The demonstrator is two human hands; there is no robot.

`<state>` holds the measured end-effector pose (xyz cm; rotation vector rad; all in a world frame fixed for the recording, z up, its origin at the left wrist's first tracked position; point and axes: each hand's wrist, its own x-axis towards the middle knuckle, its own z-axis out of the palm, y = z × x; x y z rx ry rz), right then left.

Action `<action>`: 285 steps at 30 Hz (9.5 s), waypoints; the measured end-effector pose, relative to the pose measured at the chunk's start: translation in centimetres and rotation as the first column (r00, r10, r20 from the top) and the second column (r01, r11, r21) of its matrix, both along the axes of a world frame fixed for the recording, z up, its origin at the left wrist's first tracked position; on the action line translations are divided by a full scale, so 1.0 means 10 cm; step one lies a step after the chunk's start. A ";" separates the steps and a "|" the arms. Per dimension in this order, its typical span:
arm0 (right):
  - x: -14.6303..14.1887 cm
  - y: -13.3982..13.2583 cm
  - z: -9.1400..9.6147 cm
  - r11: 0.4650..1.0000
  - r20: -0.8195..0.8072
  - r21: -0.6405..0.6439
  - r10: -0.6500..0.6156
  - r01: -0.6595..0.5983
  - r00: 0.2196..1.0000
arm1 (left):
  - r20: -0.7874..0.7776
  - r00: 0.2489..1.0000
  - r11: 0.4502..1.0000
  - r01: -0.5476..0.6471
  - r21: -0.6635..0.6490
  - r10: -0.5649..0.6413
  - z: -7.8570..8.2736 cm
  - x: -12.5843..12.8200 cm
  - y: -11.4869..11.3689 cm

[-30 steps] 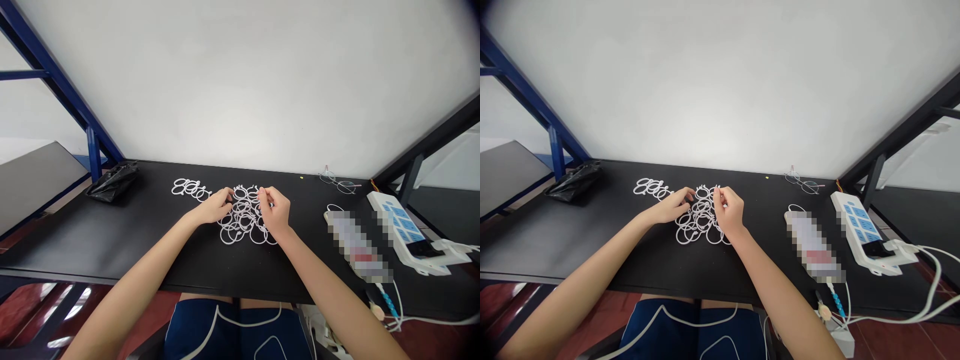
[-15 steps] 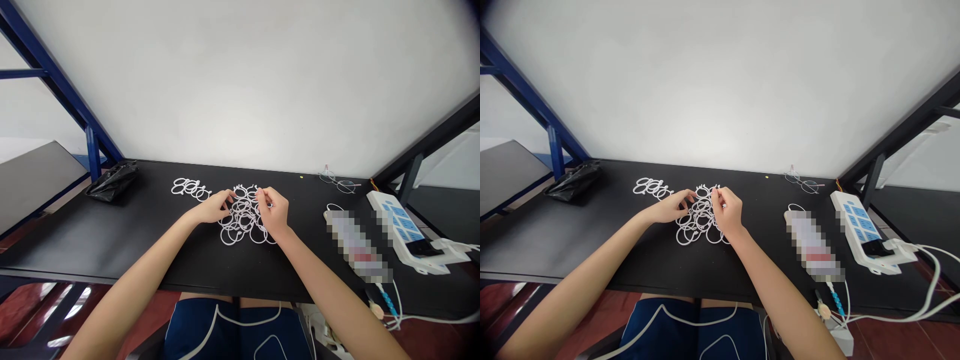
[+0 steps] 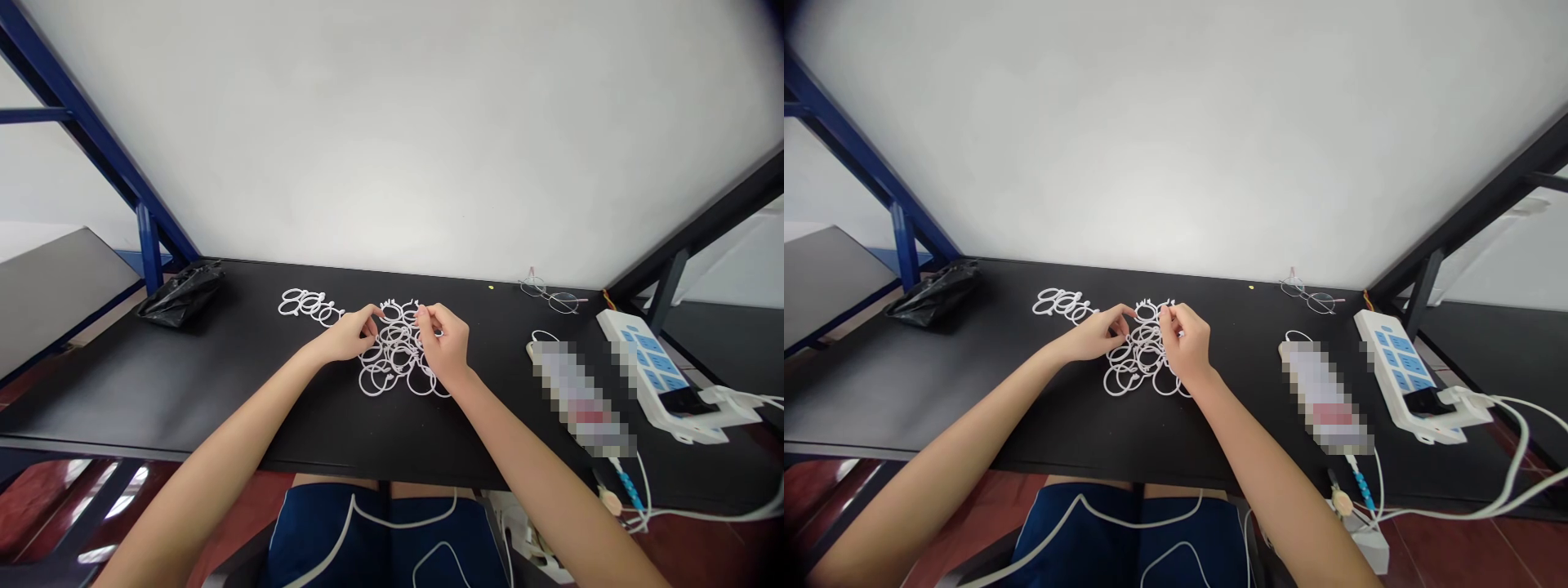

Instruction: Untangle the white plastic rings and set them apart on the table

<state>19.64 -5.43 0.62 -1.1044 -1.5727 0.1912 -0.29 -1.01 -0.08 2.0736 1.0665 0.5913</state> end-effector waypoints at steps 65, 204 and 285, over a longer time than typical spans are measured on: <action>-0.02 -0.02 0.02 0.996 0.056 -0.003 0.084 -0.084 0.995 | 0.467 0.884 0.987 -0.063 0.150 -0.015 0.16 0.13 -0.11; -0.08 -0.10 0.01 0.874 0.098 -0.239 0.456 -0.424 0.885 | 0.296 0.950 0.957 -0.175 0.232 0.102 0.19 0.21 -0.26; -0.05 -0.06 -0.03 0.894 0.126 -0.293 0.387 -0.338 0.913 | 0.293 0.952 0.988 -0.124 0.096 0.091 0.21 0.26 -0.26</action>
